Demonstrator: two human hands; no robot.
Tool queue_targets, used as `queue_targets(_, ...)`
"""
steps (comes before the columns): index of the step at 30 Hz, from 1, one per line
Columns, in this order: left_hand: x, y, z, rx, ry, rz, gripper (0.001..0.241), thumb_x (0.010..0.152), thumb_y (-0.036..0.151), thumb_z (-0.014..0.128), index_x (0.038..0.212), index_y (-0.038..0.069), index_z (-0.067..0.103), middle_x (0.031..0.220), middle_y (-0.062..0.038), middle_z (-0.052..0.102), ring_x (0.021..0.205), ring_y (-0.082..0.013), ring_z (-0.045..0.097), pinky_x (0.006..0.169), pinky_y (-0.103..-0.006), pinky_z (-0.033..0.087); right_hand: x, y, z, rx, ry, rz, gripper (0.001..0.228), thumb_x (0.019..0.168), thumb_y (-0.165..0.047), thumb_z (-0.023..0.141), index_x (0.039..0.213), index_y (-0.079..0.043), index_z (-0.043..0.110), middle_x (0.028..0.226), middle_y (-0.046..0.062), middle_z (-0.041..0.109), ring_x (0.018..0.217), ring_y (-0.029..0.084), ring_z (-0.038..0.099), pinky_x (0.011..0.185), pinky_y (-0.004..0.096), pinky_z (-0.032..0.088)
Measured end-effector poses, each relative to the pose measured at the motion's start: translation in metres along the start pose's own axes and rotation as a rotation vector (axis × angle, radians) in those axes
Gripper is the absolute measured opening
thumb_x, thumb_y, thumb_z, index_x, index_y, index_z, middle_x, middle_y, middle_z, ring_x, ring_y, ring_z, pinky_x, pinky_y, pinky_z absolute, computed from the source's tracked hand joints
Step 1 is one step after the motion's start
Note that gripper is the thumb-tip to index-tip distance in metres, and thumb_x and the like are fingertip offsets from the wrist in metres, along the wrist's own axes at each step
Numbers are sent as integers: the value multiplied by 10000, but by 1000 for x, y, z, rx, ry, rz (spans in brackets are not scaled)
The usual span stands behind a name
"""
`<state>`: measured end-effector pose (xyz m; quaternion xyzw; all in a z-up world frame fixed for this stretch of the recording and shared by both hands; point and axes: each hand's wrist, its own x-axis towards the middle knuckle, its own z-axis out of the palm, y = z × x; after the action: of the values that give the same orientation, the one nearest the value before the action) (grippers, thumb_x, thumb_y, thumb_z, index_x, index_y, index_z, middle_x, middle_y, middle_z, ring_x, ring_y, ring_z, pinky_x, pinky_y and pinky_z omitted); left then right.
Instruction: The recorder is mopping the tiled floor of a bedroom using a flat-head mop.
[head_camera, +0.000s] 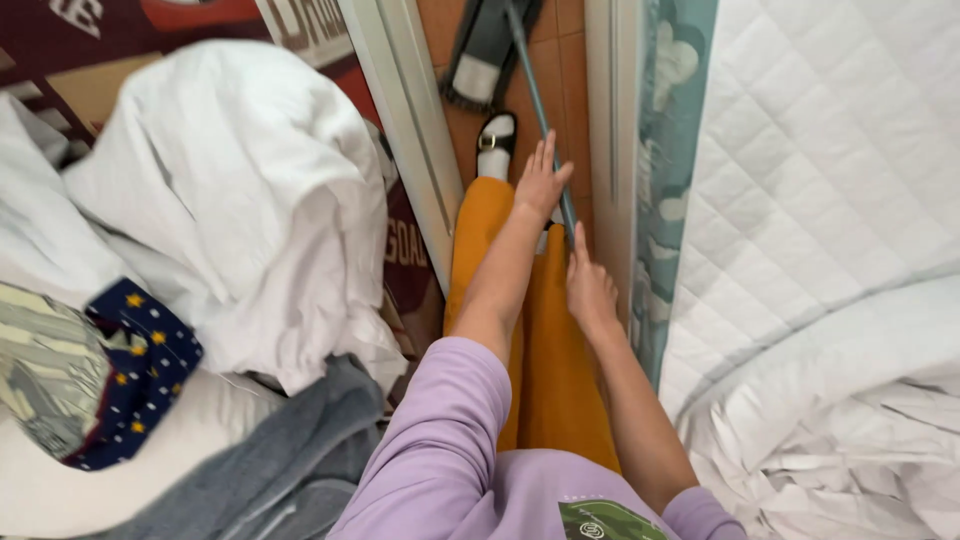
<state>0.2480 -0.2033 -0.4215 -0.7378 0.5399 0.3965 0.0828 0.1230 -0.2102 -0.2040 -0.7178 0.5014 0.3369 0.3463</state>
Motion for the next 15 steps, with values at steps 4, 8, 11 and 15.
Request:
queue_targets(4,-70,51,74,19,-28,31,324,1034,142,581,1326,266,513,1697,-294,-86,1588,-427,153,1219,-474,312,-77,46,31,-64,-78,37,649,1094,-264,443,1677,-283,158,721,247,689,592,419,668,570,549,533)
queue_targets(8,-83,52,73,41,-10,37,453,960,129,600,1361,314,502,1685,-255,-28,1567,-391,172,1209,-473,273,-86,50,40,-63,-84,53,657,1082,-270,454,1668,-289,158,720,253,690,619,439,684,602,565,552)
queue_targets(11,-66,20,63,172,81,44,416,967,191,592,1353,323,515,1675,-233,89,1552,-380,223,1235,-506,238,-56,41,54,-46,-14,11,652,1069,-278,489,1651,-320,198,770,285,694,699,474,690,667,598,543)
queue_targets(15,-6,-32,55,127,338,-79,306,1037,223,560,1324,328,572,1644,-221,257,1514,-408,327,1251,-546,242,16,18,57,53,131,-87,620,1057,-256,505,1631,-345,289,903,301,710,845,492,699,780,614,534)
